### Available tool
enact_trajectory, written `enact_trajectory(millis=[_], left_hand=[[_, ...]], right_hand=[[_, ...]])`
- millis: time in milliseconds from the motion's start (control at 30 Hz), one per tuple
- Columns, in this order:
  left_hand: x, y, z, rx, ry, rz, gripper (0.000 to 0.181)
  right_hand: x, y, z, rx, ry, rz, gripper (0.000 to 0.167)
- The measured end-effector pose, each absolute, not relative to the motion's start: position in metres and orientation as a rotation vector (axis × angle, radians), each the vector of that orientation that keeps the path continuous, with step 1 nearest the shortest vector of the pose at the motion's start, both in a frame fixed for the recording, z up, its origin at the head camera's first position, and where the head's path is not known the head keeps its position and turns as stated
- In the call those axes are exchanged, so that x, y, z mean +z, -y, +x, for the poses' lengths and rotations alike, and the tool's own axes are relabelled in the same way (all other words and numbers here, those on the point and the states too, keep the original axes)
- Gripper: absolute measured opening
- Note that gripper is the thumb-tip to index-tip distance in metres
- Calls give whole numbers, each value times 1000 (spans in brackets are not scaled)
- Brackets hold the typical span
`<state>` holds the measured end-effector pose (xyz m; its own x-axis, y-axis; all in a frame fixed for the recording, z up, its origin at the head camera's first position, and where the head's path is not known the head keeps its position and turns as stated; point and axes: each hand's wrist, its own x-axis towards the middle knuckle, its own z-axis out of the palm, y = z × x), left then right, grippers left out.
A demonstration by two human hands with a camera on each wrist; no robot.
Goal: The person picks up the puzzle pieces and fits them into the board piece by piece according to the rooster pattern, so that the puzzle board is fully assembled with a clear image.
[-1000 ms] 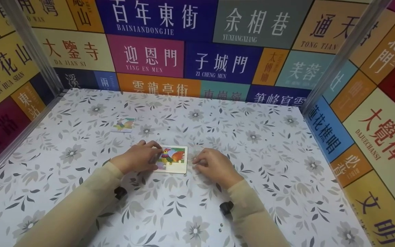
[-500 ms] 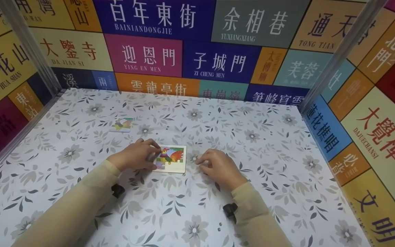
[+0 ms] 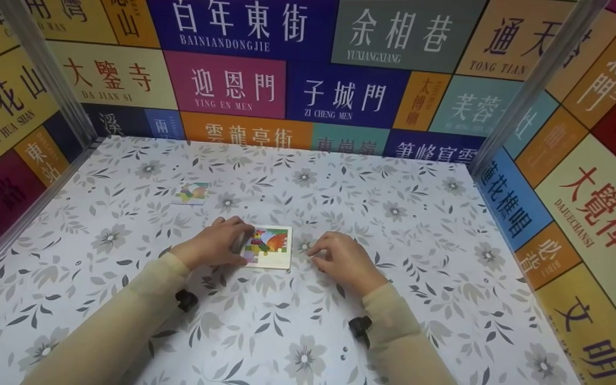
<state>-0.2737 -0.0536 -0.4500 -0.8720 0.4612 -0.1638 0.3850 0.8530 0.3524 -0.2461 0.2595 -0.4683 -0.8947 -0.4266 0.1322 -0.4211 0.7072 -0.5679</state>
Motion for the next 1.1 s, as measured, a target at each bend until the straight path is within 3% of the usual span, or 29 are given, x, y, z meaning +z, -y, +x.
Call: enact_trajectory(millis=[433,767,1100], left_hand=[[-448,53,-280,592,-2717,489,85],[-447,56,-279,546,-2734,631,78],[-449,58,-282,574,-2690,605,67]], right_hand=[[-471,-262,-239,-980,-2887,-610,10],[-466,-266,-237,-936,-2919,-622,9],[-468,-269,-237,-960,-2908,-601,9]])
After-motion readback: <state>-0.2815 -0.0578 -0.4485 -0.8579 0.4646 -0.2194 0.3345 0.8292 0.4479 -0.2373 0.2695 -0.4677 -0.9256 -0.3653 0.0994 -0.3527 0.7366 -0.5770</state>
